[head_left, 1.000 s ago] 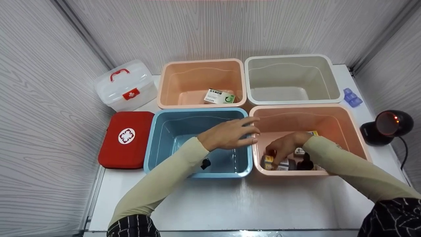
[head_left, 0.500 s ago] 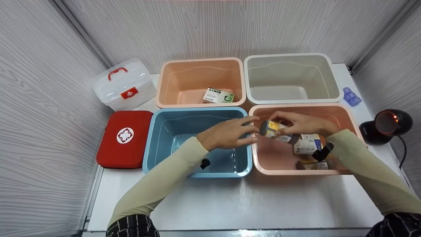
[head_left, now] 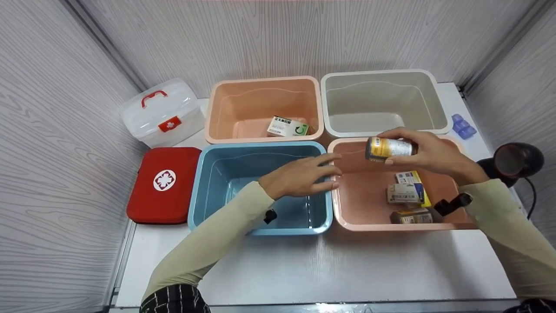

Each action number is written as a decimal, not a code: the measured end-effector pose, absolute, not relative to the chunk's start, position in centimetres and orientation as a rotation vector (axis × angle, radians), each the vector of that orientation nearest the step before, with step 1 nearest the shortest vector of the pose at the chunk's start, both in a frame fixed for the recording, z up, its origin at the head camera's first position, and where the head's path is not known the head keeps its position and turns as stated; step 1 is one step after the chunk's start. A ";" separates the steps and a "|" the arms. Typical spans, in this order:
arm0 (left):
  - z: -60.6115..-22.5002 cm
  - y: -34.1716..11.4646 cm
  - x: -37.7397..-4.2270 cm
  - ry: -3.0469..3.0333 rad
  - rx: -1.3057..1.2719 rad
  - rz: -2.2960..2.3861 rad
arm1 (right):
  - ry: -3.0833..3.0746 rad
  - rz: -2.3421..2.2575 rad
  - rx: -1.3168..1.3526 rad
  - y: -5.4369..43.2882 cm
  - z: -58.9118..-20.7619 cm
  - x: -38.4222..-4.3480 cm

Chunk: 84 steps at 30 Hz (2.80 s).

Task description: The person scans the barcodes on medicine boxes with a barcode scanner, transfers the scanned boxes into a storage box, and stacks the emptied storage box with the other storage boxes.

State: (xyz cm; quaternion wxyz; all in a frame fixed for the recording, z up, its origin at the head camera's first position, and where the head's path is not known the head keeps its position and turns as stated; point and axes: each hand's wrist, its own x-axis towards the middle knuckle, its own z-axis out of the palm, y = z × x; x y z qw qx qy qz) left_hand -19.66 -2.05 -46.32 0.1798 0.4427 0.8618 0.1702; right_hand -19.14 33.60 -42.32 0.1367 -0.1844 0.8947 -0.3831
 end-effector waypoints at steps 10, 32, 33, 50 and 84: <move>-46.4 -2.2 -19.7 2.430 1.286 0.496 | 2.801 -1.272 -0.469 37.2 -41.4 -18.0; -46.5 -2.1 -19.9 2.428 1.307 0.501 | 1.946 -2.684 0.307 46.9 -43.7 -16.4; -46.5 -2.0 -19.9 2.429 1.308 0.500 | 1.992 -2.658 0.340 47.3 -43.8 -16.2; -46.5 -2.2 -20.0 2.421 1.291 0.500 | 1.938 -2.768 0.462 51.5 -49.2 -11.3; -46.5 -2.1 -19.9 2.432 1.306 0.486 | 1.953 -2.779 0.516 50.0 -46.6 -13.8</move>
